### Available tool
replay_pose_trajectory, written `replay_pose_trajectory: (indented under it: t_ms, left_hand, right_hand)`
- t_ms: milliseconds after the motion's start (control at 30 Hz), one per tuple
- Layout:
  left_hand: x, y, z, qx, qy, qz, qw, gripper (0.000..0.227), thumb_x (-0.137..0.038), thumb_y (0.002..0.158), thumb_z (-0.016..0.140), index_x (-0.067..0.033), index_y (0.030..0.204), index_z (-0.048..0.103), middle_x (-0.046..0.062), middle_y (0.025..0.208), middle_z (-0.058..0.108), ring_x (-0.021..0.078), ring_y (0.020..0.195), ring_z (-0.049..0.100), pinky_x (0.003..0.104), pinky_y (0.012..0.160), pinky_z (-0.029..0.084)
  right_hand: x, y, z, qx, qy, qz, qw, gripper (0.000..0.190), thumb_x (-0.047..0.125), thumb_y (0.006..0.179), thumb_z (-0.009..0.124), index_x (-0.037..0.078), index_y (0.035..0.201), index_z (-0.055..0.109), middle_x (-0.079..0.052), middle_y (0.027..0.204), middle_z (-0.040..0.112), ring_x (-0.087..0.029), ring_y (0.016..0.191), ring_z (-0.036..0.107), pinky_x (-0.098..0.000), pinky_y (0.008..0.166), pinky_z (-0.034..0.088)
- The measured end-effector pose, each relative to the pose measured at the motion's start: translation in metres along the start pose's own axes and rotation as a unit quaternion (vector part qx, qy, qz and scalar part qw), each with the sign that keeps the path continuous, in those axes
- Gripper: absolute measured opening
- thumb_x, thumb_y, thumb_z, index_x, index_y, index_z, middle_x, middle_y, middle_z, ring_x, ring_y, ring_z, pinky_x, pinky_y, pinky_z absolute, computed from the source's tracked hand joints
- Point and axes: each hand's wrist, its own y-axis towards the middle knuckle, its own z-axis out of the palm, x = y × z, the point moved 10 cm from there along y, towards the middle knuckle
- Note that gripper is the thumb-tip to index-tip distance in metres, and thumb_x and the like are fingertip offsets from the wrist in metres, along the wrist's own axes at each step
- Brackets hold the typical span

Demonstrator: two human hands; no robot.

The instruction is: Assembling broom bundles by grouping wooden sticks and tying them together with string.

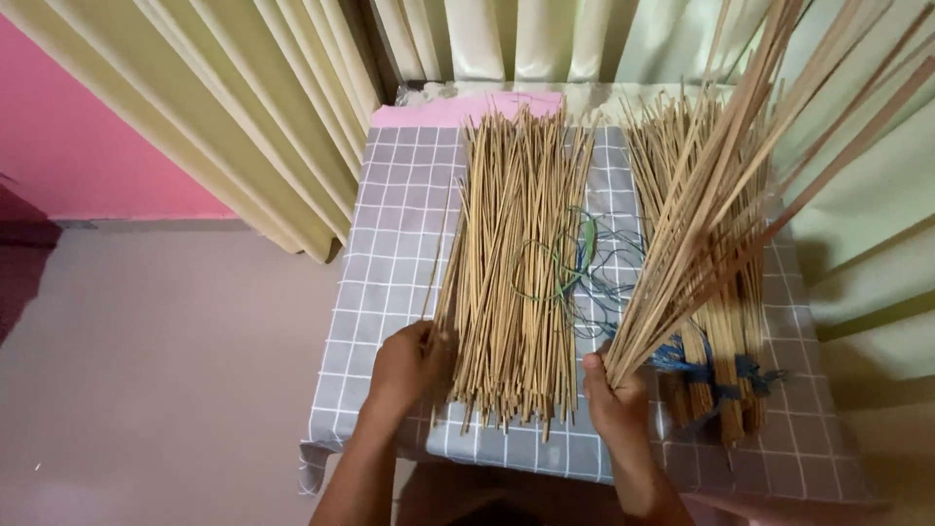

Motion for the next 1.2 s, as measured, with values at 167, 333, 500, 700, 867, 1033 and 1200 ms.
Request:
replay_pose_trajectory:
  t_ms: [167, 333, 500, 700, 867, 1033, 1200]
  left_hand:
    - [-0.004, -0.004, -0.008, 0.023, 0.036, -0.017, 0.999, 0.03, -0.036, 0.1, 0.052, -0.0126, 0.11, 0.067, 0.012, 0.089, 0.076, 0.0306, 0.077, 0.071, 0.043, 0.066, 0.05]
    - [0.012, -0.017, -0.027, 0.012, 0.066, -0.015, 0.998, 0.034, -0.038, 0.104, 0.044, -0.0115, 0.106, 0.065, 0.012, 0.081, 0.075, 0.033, 0.074, 0.069, 0.044, 0.066, 0.045]
    - [0.037, -0.031, -0.042, -0.007, 0.081, -0.089, 0.993, 0.04, -0.033, 0.1, 0.042, -0.0195, 0.131, 0.064, 0.011, 0.087, 0.078, 0.0311, 0.079, 0.071, 0.042, 0.071, 0.05]
    - [0.035, -0.058, -0.082, -0.07, 0.033, -0.085, 0.993, 0.042, -0.04, 0.101, 0.045, -0.0187, 0.128, 0.068, 0.007, 0.081, 0.079, 0.0271, 0.075, 0.072, 0.037, 0.071, 0.051]
    - [0.024, -0.053, -0.075, -0.093, -0.092, -0.028, 0.991, 0.046, -0.044, 0.099, 0.05, -0.0169, 0.128, 0.073, -0.001, 0.069, 0.065, 0.0127, 0.061, 0.051, 0.029, 0.059, 0.038]
    - [-0.01, -0.035, -0.016, -0.021, -0.198, 0.051, 0.979, 0.029, -0.025, 0.102, 0.059, -0.0134, 0.125, 0.073, -0.003, 0.066, 0.061, 0.007, 0.049, 0.043, 0.018, 0.041, 0.032]
    - [-0.063, -0.043, 0.008, -0.047, -0.435, 0.129, 0.89, 0.025, -0.012, 0.093, 0.073, 0.0034, 0.112, 0.078, 0.018, 0.085, 0.078, 0.0254, 0.073, 0.069, 0.042, 0.068, 0.062]
  right_hand:
    - [0.018, -0.003, -0.001, -0.004, -0.018, 0.005, 1.0, 0.048, 0.046, 0.097, 0.06, 0.013, 0.063, 0.056, -0.002, 0.056, 0.055, -0.02, 0.051, 0.057, -0.0377, 0.054, 0.045]
    - [0.018, -0.003, 0.01, 0.047, 0.011, -0.024, 0.999, 0.043, 0.046, 0.101, 0.055, 0.017, 0.069, 0.052, 0.002, 0.056, 0.046, -0.017, 0.05, 0.051, -0.034, 0.05, 0.043]
    - [0.033, -0.002, 0.014, 0.066, 0.016, -0.088, 0.994, 0.043, 0.045, 0.102, 0.053, 0.016, 0.069, 0.051, 0.001, 0.054, 0.043, -0.017, 0.048, 0.047, -0.0358, 0.051, 0.038]
    - [0.018, -0.009, 0.001, 0.001, -0.018, 0.047, 0.999, 0.048, 0.052, 0.097, 0.057, 0.014, 0.068, 0.056, -0.001, 0.054, 0.051, -0.021, 0.051, 0.057, -0.04, 0.06, 0.046]
    - [0.051, -0.011, 0.002, 0.002, 0.044, -0.032, 0.999, 0.033, 0.028, 0.099, 0.057, 0.01, 0.071, 0.058, 0.0, 0.051, 0.043, -0.017, 0.045, 0.044, -0.036, 0.049, 0.039]
    - [0.095, -0.027, 0.022, 0.062, 0.14, -0.084, 0.985, 0.034, 0.018, 0.102, 0.055, 0.018, 0.072, 0.04, 0.006, 0.058, 0.028, -0.01, 0.047, 0.031, -0.029, 0.045, 0.026]
    - [0.126, -0.033, 0.058, 0.057, 0.23, -0.086, 0.968, 0.039, 0.026, 0.1, 0.061, -0.004, 0.126, 0.067, 0.004, 0.057, 0.052, -0.001, 0.049, 0.047, -0.021, 0.051, 0.042]
